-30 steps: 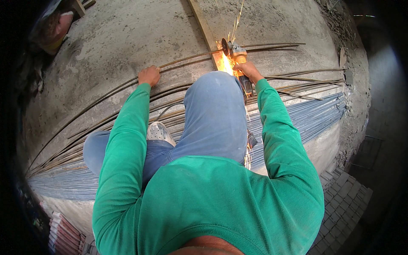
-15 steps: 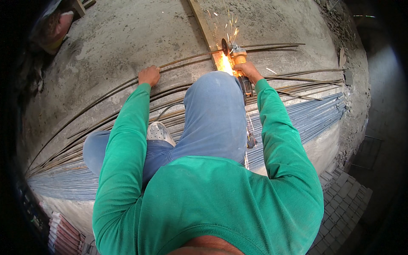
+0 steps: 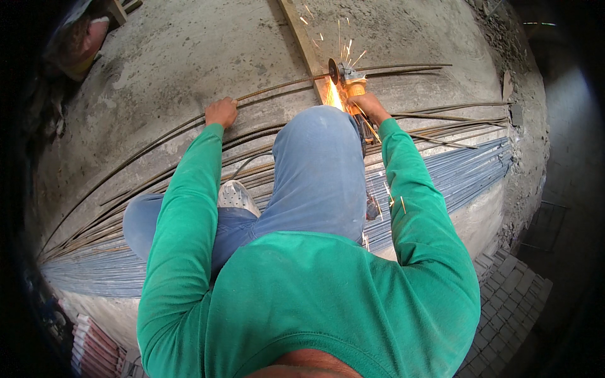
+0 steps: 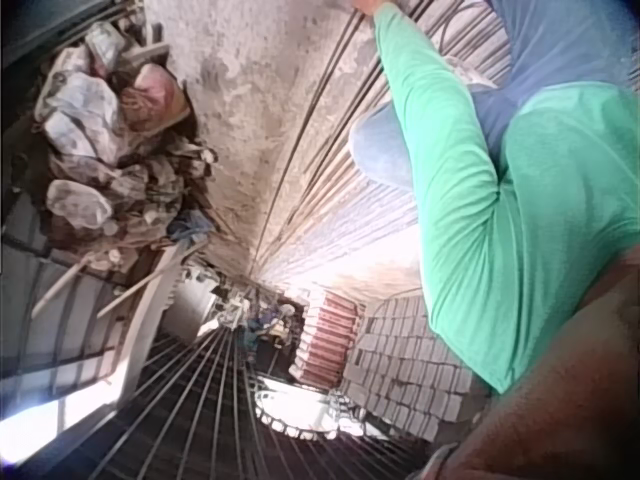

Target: The person measures a metal rod with a tape measure and marks it with a wooden guide. They then use an angle grinder to cut the rod, producing sparks. The person repeats this process for several rods, stacking the cut pieces on the floor.

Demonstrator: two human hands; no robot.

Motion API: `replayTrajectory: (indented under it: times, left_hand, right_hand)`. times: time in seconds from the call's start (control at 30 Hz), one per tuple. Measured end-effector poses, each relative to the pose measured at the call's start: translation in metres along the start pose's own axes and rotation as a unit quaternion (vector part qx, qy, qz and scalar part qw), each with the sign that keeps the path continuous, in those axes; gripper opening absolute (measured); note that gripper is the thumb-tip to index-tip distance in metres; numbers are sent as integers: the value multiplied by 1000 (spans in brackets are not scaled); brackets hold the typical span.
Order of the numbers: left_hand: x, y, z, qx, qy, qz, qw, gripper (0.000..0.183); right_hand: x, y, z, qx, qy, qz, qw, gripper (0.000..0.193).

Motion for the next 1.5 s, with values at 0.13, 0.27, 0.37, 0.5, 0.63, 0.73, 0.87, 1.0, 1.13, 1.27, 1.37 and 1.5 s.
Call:
replayTrajectory:
  times: [0.13, 0.27, 0.37, 0.5, 0.63, 0.73, 0.87, 1.0, 1.13, 1.27, 1.37, 1.5]
  left_hand:
    - [3, 3, -4, 8, 4, 3, 1000, 39]
    - [2, 4, -4, 1, 1, 4, 1000, 39]
    - [2, 0, -1, 0, 0, 0, 1000, 39]
    - [5, 8, -7, 7, 10, -18, 1000, 38]
    - [3, 4, -5, 12, -16, -10, 1000, 41]
    - [4, 3, -5, 7, -13, -10, 1000, 41]
    - [3, 3, -4, 5, -7, -5, 1000, 41]
    - [1, 4, -2, 1, -12, -3, 1000, 40]
    - [1, 4, -2, 3, -6, -7, 1000, 41]
    - [1, 3, -2, 5, -12, 2, 1000, 39]
    - [1, 2, -2, 12, -6, 7, 1000, 38]
    - [3, 2, -4, 8, -10, 5, 1000, 37]
  right_hand:
    - [4, -1, -3, 5, -6, 4, 1000, 22]
    - [-2, 11, -8, -2, -1, 37, 999, 19]
    - [3, 9, -2, -56, -4, 51, 997, 18]
    - [-8, 16, -11, -28, -7, 34, 999, 16]
    - [-2, 8, -6, -25, 3, 11, 1000, 21]
    - [11, -3, 3, -47, 14, -2, 999, 26]
    - [9, -4, 0, 31, 2, 6, 1000, 28]
    - [4, 4, -3, 0, 8, -6, 1000, 28]
    - [-4, 12, -5, -12, -2, 2, 1000, 26]
    - [-1, 13, -4, -56, -7, 14, 998, 24]
    - [-3, 15, -4, -59, -14, 13, 998, 24]
    - [1, 4, -5, -9, -18, 19, 1000, 25]
Point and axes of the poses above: each hand's wrist, its own x-axis towards the middle knuckle, its own z-axis out of the back of the hand, y = z × x, the point moved 6 cm from there along x, towards the middle knuckle, and after that the axes turned 3 degrees about x, right-handed, at the moved point
